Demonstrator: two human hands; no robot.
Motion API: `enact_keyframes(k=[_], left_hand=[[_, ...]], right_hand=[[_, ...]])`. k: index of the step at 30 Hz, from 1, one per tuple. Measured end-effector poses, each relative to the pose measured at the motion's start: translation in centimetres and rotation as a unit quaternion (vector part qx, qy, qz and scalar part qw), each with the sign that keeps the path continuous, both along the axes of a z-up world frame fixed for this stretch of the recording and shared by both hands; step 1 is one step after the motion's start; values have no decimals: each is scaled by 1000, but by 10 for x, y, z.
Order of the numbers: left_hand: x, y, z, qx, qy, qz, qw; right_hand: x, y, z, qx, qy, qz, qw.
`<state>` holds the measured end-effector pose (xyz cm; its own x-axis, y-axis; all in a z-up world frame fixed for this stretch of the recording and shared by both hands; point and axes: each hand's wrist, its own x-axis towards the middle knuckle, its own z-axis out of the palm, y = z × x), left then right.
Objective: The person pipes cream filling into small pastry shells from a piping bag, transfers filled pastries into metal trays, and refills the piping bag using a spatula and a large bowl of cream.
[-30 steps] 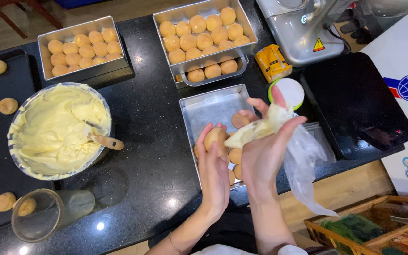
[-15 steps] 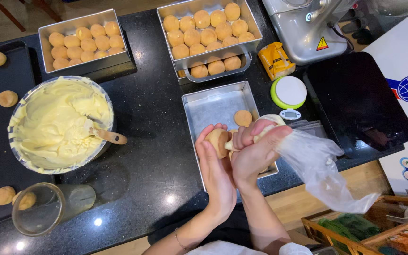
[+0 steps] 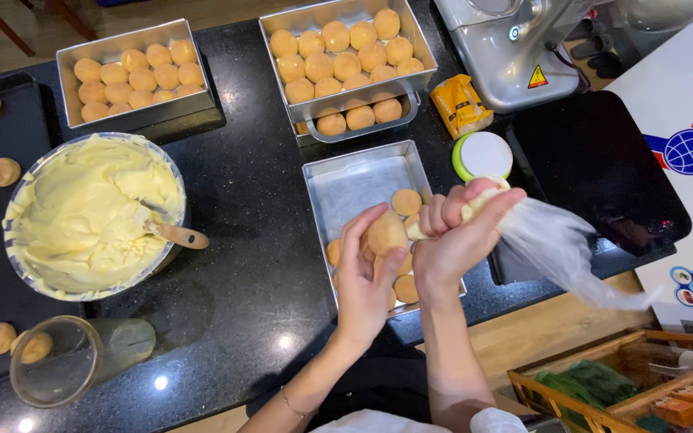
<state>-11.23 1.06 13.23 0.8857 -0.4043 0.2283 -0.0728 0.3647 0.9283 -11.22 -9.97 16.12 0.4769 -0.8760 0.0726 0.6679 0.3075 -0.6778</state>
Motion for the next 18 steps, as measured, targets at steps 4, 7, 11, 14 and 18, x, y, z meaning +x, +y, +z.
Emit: enact_keyframes(k=[4, 7, 11, 14, 18], left_hand=[[7, -3, -7, 58, 171, 13, 983], [13, -7, -10, -87, 288, -31, 953], [34, -13, -15, -237, 414, -67, 876], [49, -15, -17, -264, 434, -93, 856], [59, -15, -24, -279, 460, -95, 837]], right_hand=[[2, -3, -5, -4, -14, 107, 994], [5, -2, -13, -31, 35, 157, 986], [6, -1, -18, -107, 78, 210, 969], [3, -3, -18, -173, 130, 173, 961], [-2, -16, -13, -139, 126, 149, 971]])
